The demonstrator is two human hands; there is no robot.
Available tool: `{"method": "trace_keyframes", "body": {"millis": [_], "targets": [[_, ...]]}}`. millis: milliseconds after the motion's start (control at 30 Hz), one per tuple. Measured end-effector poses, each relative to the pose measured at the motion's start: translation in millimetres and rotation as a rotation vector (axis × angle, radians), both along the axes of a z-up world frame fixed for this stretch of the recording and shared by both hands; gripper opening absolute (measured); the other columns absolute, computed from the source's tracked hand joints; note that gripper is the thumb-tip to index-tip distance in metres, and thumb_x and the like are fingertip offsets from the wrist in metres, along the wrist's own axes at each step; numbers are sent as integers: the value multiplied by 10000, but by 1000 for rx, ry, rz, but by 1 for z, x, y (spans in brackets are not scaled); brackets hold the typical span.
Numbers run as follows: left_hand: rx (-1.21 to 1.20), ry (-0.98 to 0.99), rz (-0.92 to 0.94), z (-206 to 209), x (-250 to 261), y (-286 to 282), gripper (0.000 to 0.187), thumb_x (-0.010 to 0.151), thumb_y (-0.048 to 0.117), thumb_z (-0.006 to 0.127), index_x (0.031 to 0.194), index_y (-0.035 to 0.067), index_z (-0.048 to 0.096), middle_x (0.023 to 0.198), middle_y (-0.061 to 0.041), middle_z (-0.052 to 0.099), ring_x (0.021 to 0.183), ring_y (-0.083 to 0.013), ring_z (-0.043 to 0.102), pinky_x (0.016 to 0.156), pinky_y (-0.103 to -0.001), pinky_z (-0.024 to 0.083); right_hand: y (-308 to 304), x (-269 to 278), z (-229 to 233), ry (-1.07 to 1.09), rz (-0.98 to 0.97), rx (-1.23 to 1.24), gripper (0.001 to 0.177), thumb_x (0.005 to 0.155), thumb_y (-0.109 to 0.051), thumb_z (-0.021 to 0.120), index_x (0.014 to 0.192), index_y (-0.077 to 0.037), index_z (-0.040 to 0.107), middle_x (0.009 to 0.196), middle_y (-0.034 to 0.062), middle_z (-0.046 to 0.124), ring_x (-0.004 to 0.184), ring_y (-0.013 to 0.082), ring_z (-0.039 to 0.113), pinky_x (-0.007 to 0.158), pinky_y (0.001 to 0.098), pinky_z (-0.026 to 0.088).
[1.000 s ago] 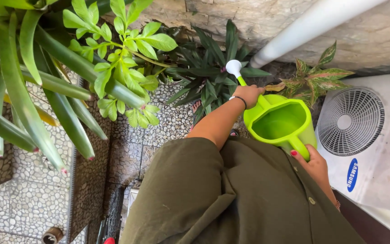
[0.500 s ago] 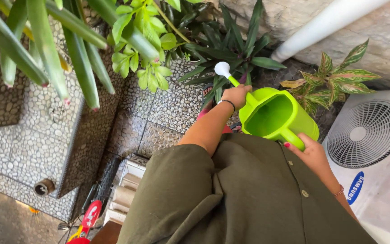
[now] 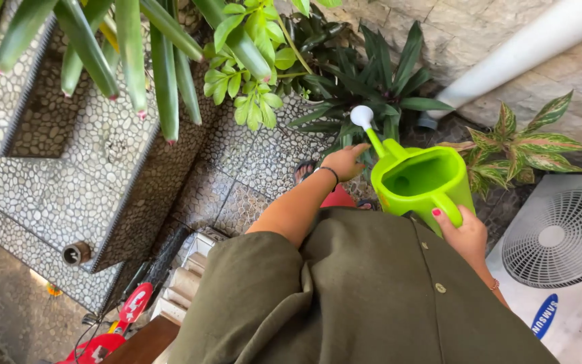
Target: Watering various potted plants in an outdoor garden area using a green watering can.
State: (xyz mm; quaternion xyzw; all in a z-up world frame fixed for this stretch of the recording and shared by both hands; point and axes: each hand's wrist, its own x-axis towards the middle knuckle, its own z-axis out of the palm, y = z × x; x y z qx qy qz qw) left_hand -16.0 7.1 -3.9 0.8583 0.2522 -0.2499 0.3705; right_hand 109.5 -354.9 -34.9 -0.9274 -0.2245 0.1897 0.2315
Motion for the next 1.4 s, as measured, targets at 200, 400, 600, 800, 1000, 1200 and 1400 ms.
{"method": "trace_keyframes", "body": {"millis": [200,400,600,800,1000,1200,1400], "targets": [[-86,12,5,4,-25,24,583,1089,321,475,1634,308,267,1562,-242,424,1209,-384,670,946,-472,592,29,-21,18,-54,-101,20,446,917,-651,788,917,-224,657,697,78,611,738,278,669,692,389,523],[-125,-22,-40,40,-50,61,562,1081,306,489,1618,270,324,1531,-261,474,1157,-408,694,879,-476,623,101,-15,49,-35,-164,120,427,1012,-482,810,929,-94,651,748,183,638,792,390,674,698,474,511],[-131,-91,-47,-11,-104,123,571,1000,358,566,1547,264,432,1581,-86,486,1348,-337,553,995,-509,531,174,-14,99,-99,-16,-44,843,979,-565,663,1415,152,574,1248,391,647,1171,521,608,932,541,487],[-104,42,95,11,-148,180,548,994,377,546,1531,310,465,1522,-70,557,1211,-292,660,788,-464,570,184,-56,135,-7,-194,-65,586,1064,-506,663,825,-22,435,657,183,488,602,347,490,568,462,327],[-101,22,56,-4,-165,206,542,996,427,539,1513,270,494,1466,-71,597,1143,-309,677,780,-466,557,163,-105,105,-115,-368,-23,535,1007,-571,675,939,-42,631,715,165,588,645,340,591,566,468,383],[-144,-16,4,17,-148,210,547,1002,371,639,1525,295,496,1480,-126,586,1256,-295,650,1088,-459,525,185,-136,108,-130,-587,227,396,900,-493,815,930,-129,661,722,183,654,757,378,686,619,453,507],[-139,2,-41,37,-123,203,546,1031,358,607,1556,298,468,1561,-127,492,1319,-283,605,1130,-447,490,191,-152,109,-63,-558,172,471,901,-497,735,936,-38,639,750,252,670,805,460,689,669,543,512]]}}
